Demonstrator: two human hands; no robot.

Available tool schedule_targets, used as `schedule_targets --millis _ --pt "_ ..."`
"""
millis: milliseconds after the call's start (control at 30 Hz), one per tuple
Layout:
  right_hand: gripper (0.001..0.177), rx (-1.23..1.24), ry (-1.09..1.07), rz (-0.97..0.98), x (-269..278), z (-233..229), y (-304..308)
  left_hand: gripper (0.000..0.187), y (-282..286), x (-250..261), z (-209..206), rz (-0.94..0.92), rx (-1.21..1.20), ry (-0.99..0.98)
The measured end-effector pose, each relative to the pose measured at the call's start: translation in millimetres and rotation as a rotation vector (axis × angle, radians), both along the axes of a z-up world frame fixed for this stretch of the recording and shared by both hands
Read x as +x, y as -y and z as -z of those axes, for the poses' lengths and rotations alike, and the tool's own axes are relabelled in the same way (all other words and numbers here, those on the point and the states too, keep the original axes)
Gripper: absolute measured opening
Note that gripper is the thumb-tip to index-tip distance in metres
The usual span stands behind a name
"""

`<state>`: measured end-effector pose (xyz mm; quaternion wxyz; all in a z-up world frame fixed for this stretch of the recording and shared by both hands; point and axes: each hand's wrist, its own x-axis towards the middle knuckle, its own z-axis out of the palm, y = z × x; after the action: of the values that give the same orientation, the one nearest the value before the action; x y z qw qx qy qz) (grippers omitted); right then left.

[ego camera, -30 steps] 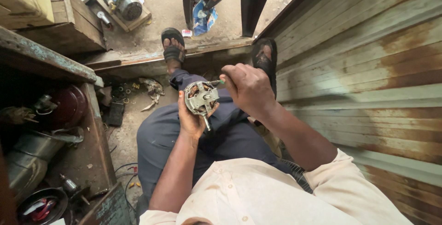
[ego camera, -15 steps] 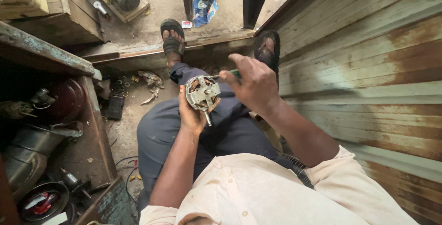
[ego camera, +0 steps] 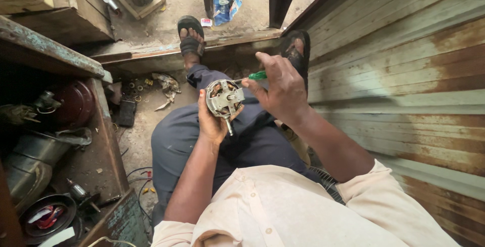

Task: The person holds a small electrical component, likely a fan capacitor, and uses a screwdriver to adjust internal parts. They also use a hammer to tap the component while seated in a workshop.

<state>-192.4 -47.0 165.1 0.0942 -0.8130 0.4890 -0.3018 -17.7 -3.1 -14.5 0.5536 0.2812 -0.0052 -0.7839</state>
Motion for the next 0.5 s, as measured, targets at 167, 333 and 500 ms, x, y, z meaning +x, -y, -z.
schedule_targets --millis 167,333,500 --pt "0.029 -0.005 0.009 -0.054 -2.7 0.9 0.7 0.064 1.3 0.6 -1.6 0.000 0.032 0.006" --pt "0.036 0.093 0.094 -0.174 -8.7 -5.2 -3.0 0.064 0.8 -0.3 -1.3 0.000 -0.004 -0.002" --pt "0.040 0.077 0.124 -0.069 -6.7 -2.8 -2.5 0.066 0.8 -0.9 -1.3 -0.007 -0.019 0.013"
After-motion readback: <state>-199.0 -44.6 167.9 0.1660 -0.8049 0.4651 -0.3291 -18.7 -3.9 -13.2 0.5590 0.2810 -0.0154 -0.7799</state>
